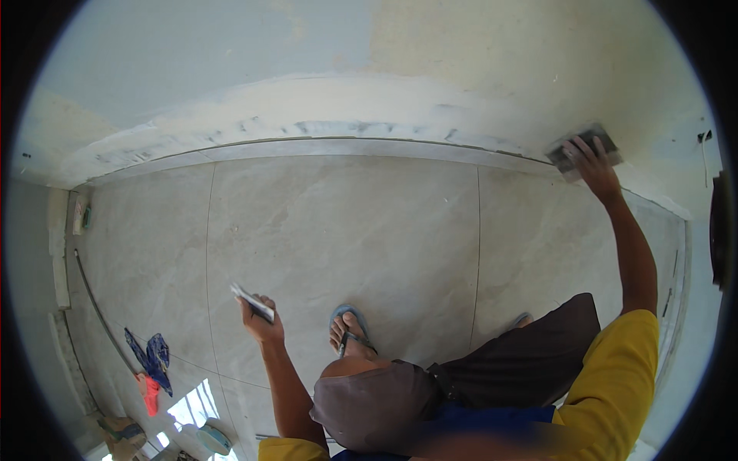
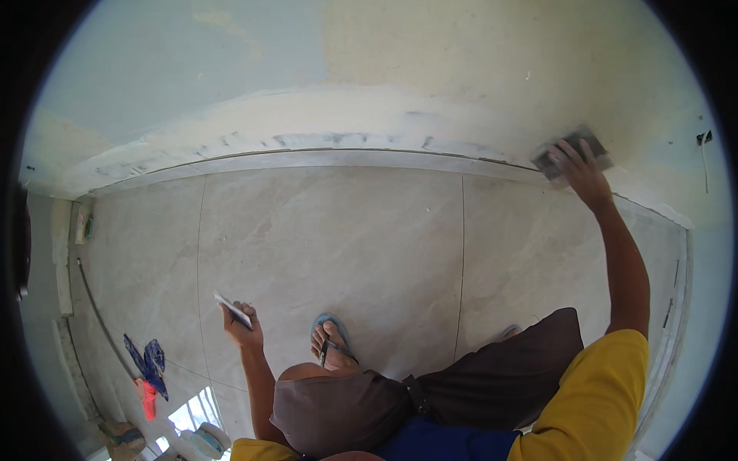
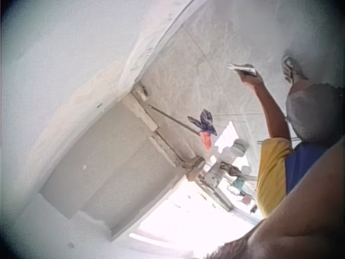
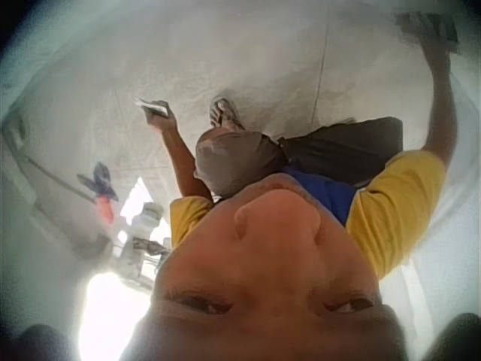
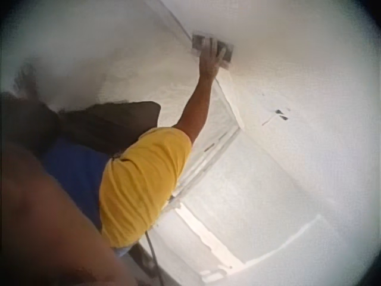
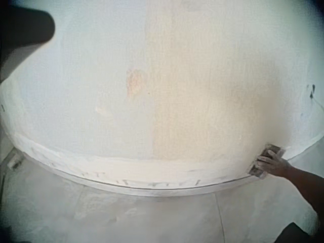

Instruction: Apply plaster or joint compound to the wall using a putty knife and hawk.

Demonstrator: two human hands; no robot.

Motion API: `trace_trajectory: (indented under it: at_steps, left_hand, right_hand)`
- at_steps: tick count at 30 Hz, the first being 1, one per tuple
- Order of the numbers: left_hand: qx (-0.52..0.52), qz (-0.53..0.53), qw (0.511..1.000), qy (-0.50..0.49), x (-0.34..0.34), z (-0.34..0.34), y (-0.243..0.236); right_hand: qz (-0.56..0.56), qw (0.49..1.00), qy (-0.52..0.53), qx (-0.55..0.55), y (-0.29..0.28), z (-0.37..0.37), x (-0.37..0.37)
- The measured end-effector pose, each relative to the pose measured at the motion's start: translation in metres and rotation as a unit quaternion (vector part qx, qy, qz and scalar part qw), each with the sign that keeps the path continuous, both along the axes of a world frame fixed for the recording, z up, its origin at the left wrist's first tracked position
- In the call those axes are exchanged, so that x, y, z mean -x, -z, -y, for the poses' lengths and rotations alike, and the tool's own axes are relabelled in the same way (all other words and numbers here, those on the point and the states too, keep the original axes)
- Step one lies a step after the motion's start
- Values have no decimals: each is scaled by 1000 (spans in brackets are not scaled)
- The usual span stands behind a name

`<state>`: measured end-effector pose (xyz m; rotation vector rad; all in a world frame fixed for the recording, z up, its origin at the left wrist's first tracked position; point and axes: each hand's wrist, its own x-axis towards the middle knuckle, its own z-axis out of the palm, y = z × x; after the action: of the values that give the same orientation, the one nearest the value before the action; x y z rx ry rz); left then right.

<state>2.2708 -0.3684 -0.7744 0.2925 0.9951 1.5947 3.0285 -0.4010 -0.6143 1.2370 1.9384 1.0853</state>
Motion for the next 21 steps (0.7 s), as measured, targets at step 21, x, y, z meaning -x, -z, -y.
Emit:
trace_trajectory:
  at_steps: [21]
  left_hand:
    - [10,128,899,419,-218,-40,-109]
  right_hand:
    - [-564,778,-199,193,11,-42,276]
